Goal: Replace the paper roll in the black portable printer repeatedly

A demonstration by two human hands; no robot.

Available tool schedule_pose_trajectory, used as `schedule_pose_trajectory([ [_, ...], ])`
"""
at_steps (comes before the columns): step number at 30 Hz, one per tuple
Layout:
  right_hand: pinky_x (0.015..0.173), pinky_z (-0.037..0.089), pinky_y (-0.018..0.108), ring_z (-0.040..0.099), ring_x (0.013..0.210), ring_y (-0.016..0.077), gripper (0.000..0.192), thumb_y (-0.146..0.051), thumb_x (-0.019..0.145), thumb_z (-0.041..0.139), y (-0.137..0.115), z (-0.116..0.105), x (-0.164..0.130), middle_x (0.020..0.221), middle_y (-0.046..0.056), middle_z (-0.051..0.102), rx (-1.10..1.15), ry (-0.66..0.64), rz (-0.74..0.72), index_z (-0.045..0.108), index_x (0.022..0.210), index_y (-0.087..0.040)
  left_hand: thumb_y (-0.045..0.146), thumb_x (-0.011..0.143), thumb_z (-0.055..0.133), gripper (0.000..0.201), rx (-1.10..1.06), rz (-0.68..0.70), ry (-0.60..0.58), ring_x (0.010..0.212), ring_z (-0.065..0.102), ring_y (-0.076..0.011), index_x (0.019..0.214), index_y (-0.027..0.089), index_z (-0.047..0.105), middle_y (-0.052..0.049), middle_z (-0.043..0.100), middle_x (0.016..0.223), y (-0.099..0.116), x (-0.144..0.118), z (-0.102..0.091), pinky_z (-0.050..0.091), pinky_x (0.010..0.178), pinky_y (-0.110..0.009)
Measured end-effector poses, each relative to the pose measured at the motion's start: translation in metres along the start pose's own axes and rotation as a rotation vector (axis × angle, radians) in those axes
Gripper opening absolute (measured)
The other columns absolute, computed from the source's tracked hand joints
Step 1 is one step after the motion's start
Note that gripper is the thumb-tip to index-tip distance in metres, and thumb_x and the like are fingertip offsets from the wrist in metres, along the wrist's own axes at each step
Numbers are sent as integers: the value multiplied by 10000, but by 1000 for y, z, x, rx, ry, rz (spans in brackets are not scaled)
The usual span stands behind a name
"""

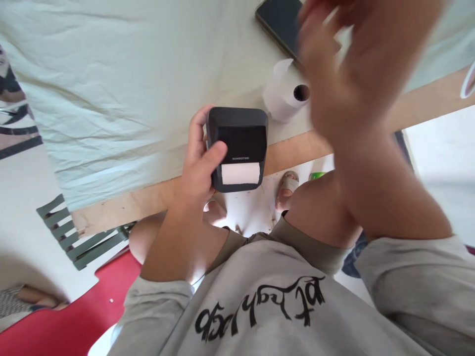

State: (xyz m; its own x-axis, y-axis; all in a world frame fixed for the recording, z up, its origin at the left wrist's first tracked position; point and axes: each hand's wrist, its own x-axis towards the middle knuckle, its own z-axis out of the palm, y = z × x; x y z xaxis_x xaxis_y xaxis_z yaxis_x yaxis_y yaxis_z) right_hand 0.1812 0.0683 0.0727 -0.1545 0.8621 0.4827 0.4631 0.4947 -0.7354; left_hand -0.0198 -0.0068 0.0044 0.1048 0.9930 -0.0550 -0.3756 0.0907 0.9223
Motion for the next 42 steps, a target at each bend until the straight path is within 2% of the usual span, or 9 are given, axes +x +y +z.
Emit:
schedule_pose_trajectory([
  [2, 837, 511, 398, 648, 880, 200, 263, -207, 949, 418, -18, 18, -28, 949, 28, 700, -176, -6, -433, 680, 954, -181, 467, 908, 558, 334, -78, -9, 32, 1299, 543, -244, 1194, 301, 602, 16, 663, 1219, 2, 2, 3, 443, 1135, -408],
  [5, 787, 527, 398, 644, 878, 196, 204, -155, 931, 467, -22, 38, -53, 1026, 44, 708, -303, -93, -481, 655, 995, -202, 372, 909, 543, 270, -111, -28, 48, 1373, 480, -258, 1141, 286, 652, 38, 676, 1222, 4, 4, 2, 338, 1232, -418],
  [8, 844, 530, 392, 643, 969, 193, 169, -177, 937, 495, -7, 38, -62, 1116, 33, 680, -270, -110, -503, 606, 1053, -233, 342, 893, 564, 314, -116, -38, 24, 1273, 565, -287, 1192, 304, 653, 43, 704, 1170, 3, 5, -2, 392, 1180, -474],
  [18, 958, 512, 482, 605, 1137, 265, 301, -358, 934, 548, 15, 24, -65, 1268, 99, 601, -198, -248, -450, 545, 1218, -257, 423, 893, 561, 389, -87, -60, 25, 1222, 612, -285, 1271, 347, 611, 43, 714, 1223, -3, 6, -10, 460, 1130, -513],
  [24, 1002, 501, 509, 592, 1166, 270, 327, -370, 953, 522, 14, 23, -64, 1286, 102, 579, -232, -279, -426, 521, 1257, -250, 385, 946, 581, 307, -119, -65, 37, 1026, 674, -186, 1234, 305, 651, 30, 729, 1153, 0, 5, -8, 529, 977, -363],
  [29, 1013, 516, 509, 587, 1196, 258, 338, -402, 973, 494, 9, 23, -62, 1310, 88, 567, -272, -300, -403, 535, 1266, -239, 378, 926, 639, 365, -174, -52, 53, 954, 700, -176, 1267, 251, 611, 2, 721, 1109, -1, 7, -10, 508, 1011, -387],
  [32, 948, 561, 436, 621, 1108, 225, 320, -431, 954, 529, 1, 22, -56, 1190, 76, 621, -285, -235, -404, 596, 1190, -225, 322, 947, 582, 302, -205, -68, 73, 1064, 685, -190, 1233, 247, 641, 1, 713, 1139, 2, 8, -8, 463, 1104, -408],
  [38, 596, 488, 310, 531, 539, 116, 296, -372, 1014, 365, -21, 22, -50, 586, -32, 542, -516, -26, -253, 618, 893, -278, 391, 890, 630, 442, -207, -4, -44, 1290, 595, -279, 1309, 255, 616, -13, 695, 1219, 0, 10, -5, 470, 1118, -472],
  [42, 582, 462, 294, 595, 592, 113, 183, -239, 974, 464, -24, 24, -48, 707, -36, 664, -459, 126, -284, 615, 872, -249, 436, 809, 711, 525, -150, -7, -47, 1346, 545, -321, 1285, 236, 611, -41, 671, 1255, -2, 11, -7, 451, 1127, -474],
])
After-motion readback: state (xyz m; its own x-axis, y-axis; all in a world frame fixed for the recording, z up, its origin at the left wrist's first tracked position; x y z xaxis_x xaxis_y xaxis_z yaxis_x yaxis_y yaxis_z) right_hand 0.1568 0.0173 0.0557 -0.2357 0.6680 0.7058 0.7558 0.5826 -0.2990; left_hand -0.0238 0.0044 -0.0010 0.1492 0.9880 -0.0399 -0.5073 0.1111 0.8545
